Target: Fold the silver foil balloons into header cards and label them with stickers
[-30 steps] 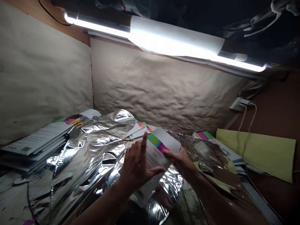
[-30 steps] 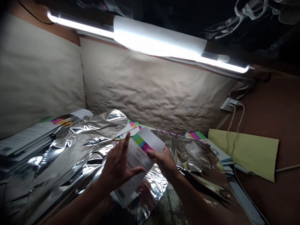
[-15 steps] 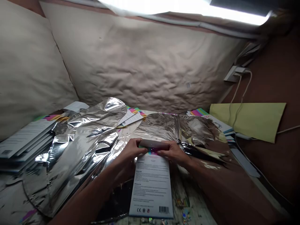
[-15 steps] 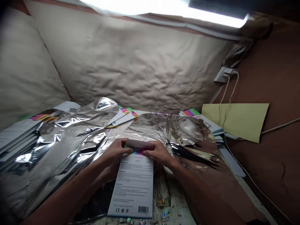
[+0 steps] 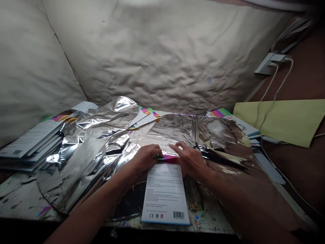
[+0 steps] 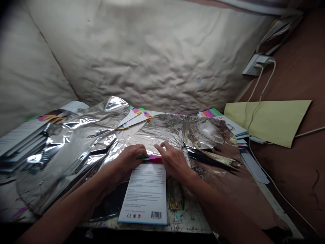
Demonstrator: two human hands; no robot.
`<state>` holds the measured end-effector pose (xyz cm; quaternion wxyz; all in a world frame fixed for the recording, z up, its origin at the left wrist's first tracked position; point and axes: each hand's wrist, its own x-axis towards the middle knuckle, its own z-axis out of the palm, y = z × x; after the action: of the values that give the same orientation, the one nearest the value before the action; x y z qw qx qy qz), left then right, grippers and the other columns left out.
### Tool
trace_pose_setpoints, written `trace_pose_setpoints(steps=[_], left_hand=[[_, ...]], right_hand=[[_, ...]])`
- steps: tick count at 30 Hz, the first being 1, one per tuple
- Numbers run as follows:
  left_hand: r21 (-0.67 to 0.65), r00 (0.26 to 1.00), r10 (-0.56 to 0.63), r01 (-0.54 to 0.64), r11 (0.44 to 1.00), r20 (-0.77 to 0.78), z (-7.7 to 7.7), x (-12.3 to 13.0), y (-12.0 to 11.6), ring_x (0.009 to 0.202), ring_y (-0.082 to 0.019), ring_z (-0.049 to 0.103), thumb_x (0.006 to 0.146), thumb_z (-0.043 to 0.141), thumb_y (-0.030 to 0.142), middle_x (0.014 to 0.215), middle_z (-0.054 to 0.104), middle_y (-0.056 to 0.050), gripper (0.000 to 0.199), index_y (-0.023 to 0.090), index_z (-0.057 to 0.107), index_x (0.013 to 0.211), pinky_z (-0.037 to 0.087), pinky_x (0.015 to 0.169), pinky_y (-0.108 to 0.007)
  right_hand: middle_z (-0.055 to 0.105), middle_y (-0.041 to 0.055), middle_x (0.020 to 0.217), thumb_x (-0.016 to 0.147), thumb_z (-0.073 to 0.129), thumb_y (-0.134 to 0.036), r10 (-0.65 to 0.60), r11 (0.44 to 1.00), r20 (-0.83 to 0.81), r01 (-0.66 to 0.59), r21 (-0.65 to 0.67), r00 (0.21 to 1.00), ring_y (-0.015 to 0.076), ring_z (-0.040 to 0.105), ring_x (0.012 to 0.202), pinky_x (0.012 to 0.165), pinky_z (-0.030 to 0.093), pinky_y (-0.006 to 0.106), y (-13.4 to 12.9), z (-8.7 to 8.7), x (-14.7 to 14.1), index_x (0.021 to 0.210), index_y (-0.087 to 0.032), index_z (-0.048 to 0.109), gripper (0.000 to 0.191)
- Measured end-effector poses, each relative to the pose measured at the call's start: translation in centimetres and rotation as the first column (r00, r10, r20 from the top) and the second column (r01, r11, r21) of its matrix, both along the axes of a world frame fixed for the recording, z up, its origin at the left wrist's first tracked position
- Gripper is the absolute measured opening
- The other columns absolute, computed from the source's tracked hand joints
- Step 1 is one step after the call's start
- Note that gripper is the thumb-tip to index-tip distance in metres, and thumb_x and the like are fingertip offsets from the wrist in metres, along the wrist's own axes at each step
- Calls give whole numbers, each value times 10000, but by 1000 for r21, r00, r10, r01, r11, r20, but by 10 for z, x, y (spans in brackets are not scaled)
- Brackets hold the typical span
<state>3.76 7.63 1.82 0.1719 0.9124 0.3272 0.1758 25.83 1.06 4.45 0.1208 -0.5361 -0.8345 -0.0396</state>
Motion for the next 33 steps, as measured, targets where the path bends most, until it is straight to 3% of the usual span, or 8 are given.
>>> trace_pose_setpoints(steps=[4, 8, 15, 20, 23, 27, 30, 33], left_hand=[[61, 998, -8, 12, 998, -64, 8, 0, -5, 798, -157, 608, 807, 566, 90, 896, 674, -7, 222, 226, 723, 886, 416, 699, -241], [42, 996, -64, 67, 997, -69, 20, -5, -9, 792, -146, 605, 834, 582, 139, 911, 671, 2, 179, 234, 717, 904, 400, 679, -235], [-44, 990, -130, 128, 991, -52, 20, -13, -8, 881, -169, 623, 866, 572, 190, 976, 688, -13, 197, 248, 741, 949, 415, 726, -254], [-51, 985, -157, 154, 987, -66, 16, -10, -5, 885, -185, 604, 840, 564, 104, 949, 700, -27, 236, 241, 749, 893, 404, 718, -269], [-107, 982, -184, 179, 978, -39, 13, -12, -3, 893, -182, 602, 812, 565, 64, 961, 700, -23, 279, 251, 752, 901, 409, 749, -276], [-137, 978, -210, 209, 968, 7, 7, -17, -1, 932, -179, 587, 805, 572, 73, 990, 677, -20, 284, 258, 743, 934, 411, 796, -278], [-137, 987, -160, 156, 978, -17, 6, -17, -4, 957, -198, 572, 856, 595, 238, 1004, 640, -30, 195, 244, 692, 1026, 416, 803, -293], [-145, 997, 0, -12, 989, -80, 10, -14, -11, 982, -231, 559, 825, 644, 380, 1052, 599, -46, 354, 233, 617, 1146, 428, 800, -315]], right_hand=[[645, 75, 1096, 961, 524, -246, 65, 984, -7, -65, -164, 998, 212, 635, 835, 666, 420, 299, -20, 8, -11, 1147, -216, 631, 217], [629, 88, 1130, 934, 589, -355, -35, 958, -10, 31, -284, 999, 237, 642, 838, 651, 433, 316, -29, -6, -21, 1187, -203, 608, 295], [669, 32, 970, 916, 608, -219, -98, 963, -248, 30, -266, 964, 199, 633, 838, 713, 446, 309, -23, -19, -20, 1034, -224, 667, 132], [669, 40, 882, 942, 553, -254, -60, 989, -146, 39, -142, 987, 213, 599, 784, 641, 392, 328, -23, -19, -24, 953, -230, 691, 140], [642, 65, 869, 910, 551, -219, -28, 996, -132, 17, -88, 991, 244, 552, 862, 713, 394, 355, -22, -18, -25, 863, -207, 664, 123], [612, 39, 847, 853, 563, -160, -88, 952, -304, -10, -306, 949, 204, 550, 821, 720, 413, 325, -12, -19, -22, 798, -201, 626, 93], [622, 18, 843, 868, 580, -220, -175, 900, -365, -2, -435, 914, 184, 569, 786, 674, 413, 300, -5, -22, -17, 822, -208, 628, 67], [634, 29, 899, 847, 654, -274, -182, 937, -358, 50, -347, 916, 210, 565, 868, 732, 422, 320, -2, -27, -13, 880, -205, 618, 86]])
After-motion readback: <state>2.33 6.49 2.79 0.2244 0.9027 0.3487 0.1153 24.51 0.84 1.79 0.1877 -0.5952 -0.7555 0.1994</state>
